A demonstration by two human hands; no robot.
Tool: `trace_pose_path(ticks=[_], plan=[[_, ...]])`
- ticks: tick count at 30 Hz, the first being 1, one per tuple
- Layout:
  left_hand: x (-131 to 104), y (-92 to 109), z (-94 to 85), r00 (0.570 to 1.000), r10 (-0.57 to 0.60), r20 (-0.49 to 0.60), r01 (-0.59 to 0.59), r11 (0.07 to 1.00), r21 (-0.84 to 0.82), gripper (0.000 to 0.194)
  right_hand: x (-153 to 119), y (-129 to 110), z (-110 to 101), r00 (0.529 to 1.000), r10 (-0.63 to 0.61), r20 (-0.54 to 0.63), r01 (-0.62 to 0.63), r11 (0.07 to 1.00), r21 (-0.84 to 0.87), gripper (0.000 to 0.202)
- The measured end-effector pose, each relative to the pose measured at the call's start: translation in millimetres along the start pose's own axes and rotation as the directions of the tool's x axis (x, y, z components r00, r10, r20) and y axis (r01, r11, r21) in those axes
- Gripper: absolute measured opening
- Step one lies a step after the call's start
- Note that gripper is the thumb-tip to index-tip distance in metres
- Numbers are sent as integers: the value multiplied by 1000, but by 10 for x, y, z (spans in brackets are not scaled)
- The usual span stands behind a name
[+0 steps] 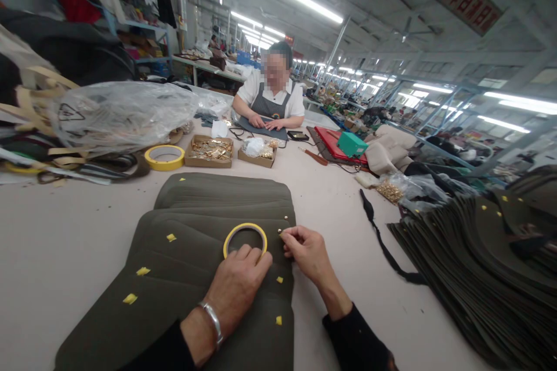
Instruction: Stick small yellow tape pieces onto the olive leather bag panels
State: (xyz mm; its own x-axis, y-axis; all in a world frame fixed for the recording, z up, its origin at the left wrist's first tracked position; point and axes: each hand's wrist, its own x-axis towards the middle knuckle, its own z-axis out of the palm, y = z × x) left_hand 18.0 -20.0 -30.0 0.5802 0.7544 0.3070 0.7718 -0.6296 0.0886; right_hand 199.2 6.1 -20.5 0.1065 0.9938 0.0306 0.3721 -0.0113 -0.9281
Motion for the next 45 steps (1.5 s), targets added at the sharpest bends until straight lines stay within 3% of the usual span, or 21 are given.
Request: trace_pose_path(ticks=[6,10,14,17,19,21,24,27,33,37,40,43,45], plan=[[9,21,29,1000,-11,18,11,1000,-14,12,58,-12,106,959,-285,-12,259,888,-381,18],[11,22,48,1000,-16,16,16,1000,-27,11,111,21,149,944,-328,10,289,817,-498,18],[17,14,90,999,-33,21,34,999,-22,13,129,81,145,949,-315,-2,273,827,-492,13],[19,3,111,998,-52,17,53,999,-8,14,86,136,83,965,-256,-55,216,898,-383,25],[21,-2,113,998,-56,10,56,998,-4,14,41,171,26,953,-294,-78,253,908,-332,16],[26,-4,109,999,-51,3,51,999,-5,13,4,193,-19,899,-435,-41,388,837,-386,11],[40,-6,100,999,-50,-6,50,999,-4,13,-8,186,-28,798,-591,115,557,651,-515,17],[58,-12,89,999,-51,-10,51,999,-6,14,28,145,32,814,-550,187,536,586,-609,19],[34,12,59,1000,-20,-3,20,999,-38,16,130,39,191,954,-297,41,238,666,-707,13],[-49,-2,80,998,20,-53,-26,992,-121,18,171,1,216,981,-182,-66,98,761,-641,13],[-86,-76,106,978,43,-202,-90,970,-227,19,126,-5,134,978,-202,-50,151,855,-496,11],[-83,-138,95,932,37,-360,-153,942,-300,22,-26,-36,0,970,-243,-28,227,938,-263,20],[-74,-145,65,922,27,-386,-164,931,-327,26,-164,-84,-69,955,-294,25,294,943,-156,18]])
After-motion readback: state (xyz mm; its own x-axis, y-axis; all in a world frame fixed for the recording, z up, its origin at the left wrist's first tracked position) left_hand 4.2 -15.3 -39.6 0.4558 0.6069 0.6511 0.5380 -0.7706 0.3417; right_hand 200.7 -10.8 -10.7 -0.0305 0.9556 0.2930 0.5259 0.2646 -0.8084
